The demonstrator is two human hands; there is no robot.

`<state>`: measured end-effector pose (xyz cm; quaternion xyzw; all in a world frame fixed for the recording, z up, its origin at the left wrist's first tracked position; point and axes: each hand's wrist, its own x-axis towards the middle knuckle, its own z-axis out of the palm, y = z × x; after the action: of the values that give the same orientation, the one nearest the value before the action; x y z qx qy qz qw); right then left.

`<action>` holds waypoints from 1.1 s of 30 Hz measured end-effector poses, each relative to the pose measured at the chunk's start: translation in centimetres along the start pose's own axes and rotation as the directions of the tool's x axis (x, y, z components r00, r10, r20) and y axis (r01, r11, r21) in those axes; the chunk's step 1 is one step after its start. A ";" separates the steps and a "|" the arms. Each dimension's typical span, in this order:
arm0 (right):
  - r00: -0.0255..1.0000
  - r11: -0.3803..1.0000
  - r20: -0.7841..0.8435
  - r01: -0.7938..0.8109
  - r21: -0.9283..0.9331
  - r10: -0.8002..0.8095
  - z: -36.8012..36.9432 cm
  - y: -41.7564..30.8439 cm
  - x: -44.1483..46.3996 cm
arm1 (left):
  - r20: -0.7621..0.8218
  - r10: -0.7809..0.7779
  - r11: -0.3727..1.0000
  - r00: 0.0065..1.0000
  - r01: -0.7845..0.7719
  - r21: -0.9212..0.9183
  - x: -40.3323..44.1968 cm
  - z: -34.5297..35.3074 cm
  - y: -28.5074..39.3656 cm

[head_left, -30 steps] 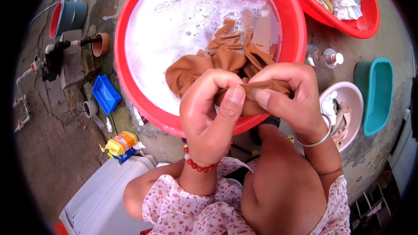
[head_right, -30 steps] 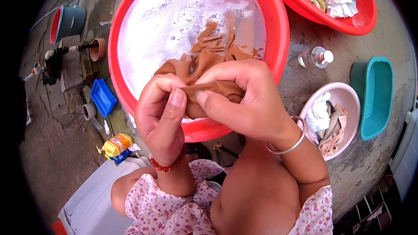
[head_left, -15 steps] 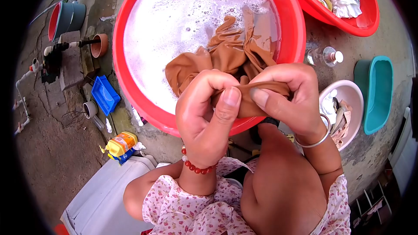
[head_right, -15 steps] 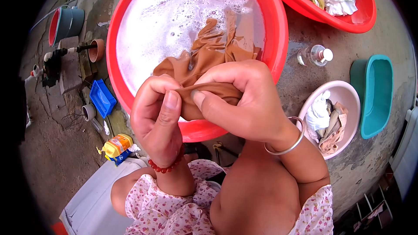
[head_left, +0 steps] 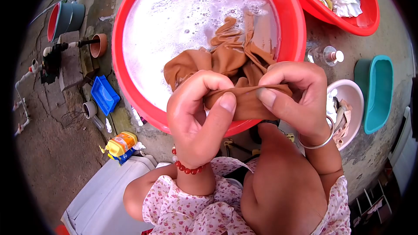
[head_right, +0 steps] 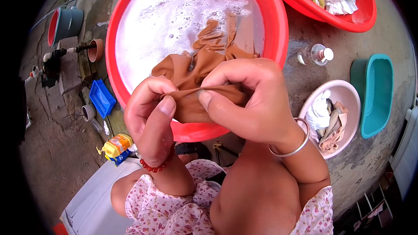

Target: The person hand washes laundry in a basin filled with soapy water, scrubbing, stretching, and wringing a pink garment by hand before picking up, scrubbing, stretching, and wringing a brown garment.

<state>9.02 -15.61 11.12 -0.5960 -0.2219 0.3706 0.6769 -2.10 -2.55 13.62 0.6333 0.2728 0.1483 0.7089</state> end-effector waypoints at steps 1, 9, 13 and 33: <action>1.000 1.000 -0.009 0.011 -0.013 -0.011 -0.2 0.0 -0.1 | 0.029 0.053 0.996 0.998 -0.055 0.075 0.1 -0.2 -0.2; 0.985 0.968 -0.010 0.165 -0.188 -0.169 -0.2 -0.6 -0.2 | 0.068 0.068 0.952 0.995 -0.085 0.295 0.0 0.3 0.1; 0.981 0.960 0.039 0.192 -0.202 -0.188 -0.2 -0.5 -0.2 | 0.113 0.111 0.939 0.987 -0.142 0.313 0.2 0.2 -0.2; 0.998 0.999 0.042 0.049 -0.012 -0.048 -0.3 -0.2 -0.2 | 0.221 0.157 0.979 0.962 -0.182 0.093 0.7 -0.3 -1.0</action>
<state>9.10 -15.96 11.27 -0.5869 -0.2526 0.3651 0.6771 -1.81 -2.08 12.45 0.7055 0.1480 0.1243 0.6818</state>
